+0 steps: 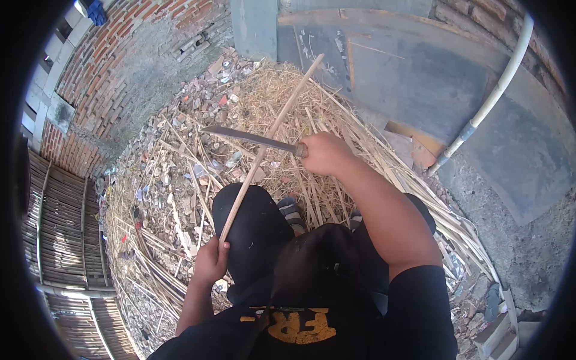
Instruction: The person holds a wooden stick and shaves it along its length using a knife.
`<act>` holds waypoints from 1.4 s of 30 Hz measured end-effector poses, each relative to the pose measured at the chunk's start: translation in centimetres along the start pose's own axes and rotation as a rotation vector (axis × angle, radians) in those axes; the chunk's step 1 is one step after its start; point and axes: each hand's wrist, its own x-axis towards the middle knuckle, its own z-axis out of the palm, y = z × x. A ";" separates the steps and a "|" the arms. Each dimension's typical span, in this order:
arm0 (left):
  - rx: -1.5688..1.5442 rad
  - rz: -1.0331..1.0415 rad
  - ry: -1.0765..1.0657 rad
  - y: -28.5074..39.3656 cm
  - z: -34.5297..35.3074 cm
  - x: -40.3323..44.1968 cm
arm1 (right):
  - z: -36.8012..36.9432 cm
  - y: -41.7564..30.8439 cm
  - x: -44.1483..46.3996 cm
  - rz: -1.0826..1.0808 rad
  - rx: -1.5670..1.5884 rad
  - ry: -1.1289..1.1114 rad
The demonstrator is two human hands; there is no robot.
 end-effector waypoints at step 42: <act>-0.086 -0.007 0.032 -0.9 0.7 0.1 | -1.9 1.0 -0.2 -0.013 0.049 -0.024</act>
